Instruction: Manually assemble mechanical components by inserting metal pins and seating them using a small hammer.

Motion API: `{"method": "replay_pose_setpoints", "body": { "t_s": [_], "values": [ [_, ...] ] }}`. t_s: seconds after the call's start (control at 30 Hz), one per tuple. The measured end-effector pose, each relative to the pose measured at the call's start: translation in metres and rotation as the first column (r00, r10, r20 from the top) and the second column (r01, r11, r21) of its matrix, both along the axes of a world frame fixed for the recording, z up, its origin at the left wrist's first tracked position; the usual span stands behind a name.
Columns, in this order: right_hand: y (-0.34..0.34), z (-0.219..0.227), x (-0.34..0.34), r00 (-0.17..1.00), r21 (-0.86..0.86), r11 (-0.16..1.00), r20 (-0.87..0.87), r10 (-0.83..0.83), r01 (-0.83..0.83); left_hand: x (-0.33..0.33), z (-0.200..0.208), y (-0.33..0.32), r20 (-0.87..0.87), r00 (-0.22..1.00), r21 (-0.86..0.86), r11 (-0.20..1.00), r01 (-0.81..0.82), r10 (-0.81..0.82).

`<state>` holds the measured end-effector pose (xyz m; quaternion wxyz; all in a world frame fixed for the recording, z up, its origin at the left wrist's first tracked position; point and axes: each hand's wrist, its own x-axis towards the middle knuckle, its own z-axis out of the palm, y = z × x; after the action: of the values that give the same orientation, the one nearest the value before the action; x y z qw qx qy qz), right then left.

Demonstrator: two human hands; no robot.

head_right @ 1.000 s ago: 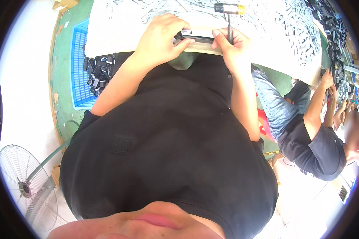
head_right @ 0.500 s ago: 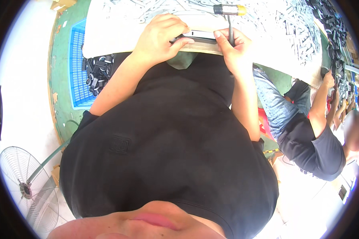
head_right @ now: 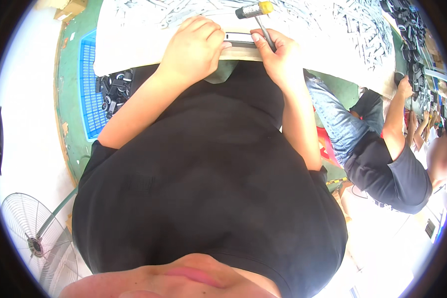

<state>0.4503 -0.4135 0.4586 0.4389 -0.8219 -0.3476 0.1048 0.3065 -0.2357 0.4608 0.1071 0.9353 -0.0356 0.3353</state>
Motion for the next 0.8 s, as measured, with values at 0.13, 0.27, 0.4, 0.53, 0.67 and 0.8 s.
{"method": "replay_pose_setpoints", "body": {
  "t_s": [0.13,0.27,0.4,0.53,0.67,0.8],
  "values": [
    [0.001,0.003,-0.003,0.998,-0.024,1.000,0.066,-0.009,0.011,0.003,0.004,-0.022,-0.106,0.983,0.090,0.986,-0.139,0.148],
    [0.004,0.008,-0.005,0.992,-0.027,1.000,0.124,0.007,-0.004,0.013,-0.011,-0.034,0.000,0.990,0.077,0.987,-0.140,0.140],
    [0.003,0.004,-0.004,0.992,-0.003,1.000,0.128,0.001,-0.001,0.018,-0.018,-0.029,-0.018,0.996,-0.016,0.996,-0.087,0.087],
    [0.004,0.006,-0.007,0.994,-0.008,1.000,0.110,-0.013,0.014,0.017,-0.012,-0.028,-0.094,0.990,0.024,0.995,-0.100,0.102],
    [-0.001,-0.005,-0.006,0.991,0.079,0.997,0.135,-0.019,0.008,0.020,-0.017,-0.028,-0.046,0.996,0.016,0.997,-0.077,0.078],
    [-0.021,0.001,-0.010,0.999,0.131,0.991,-0.031,-0.022,0.026,0.021,-0.017,-0.028,-0.024,0.997,-0.002,0.997,-0.078,0.078]
  ]
}}
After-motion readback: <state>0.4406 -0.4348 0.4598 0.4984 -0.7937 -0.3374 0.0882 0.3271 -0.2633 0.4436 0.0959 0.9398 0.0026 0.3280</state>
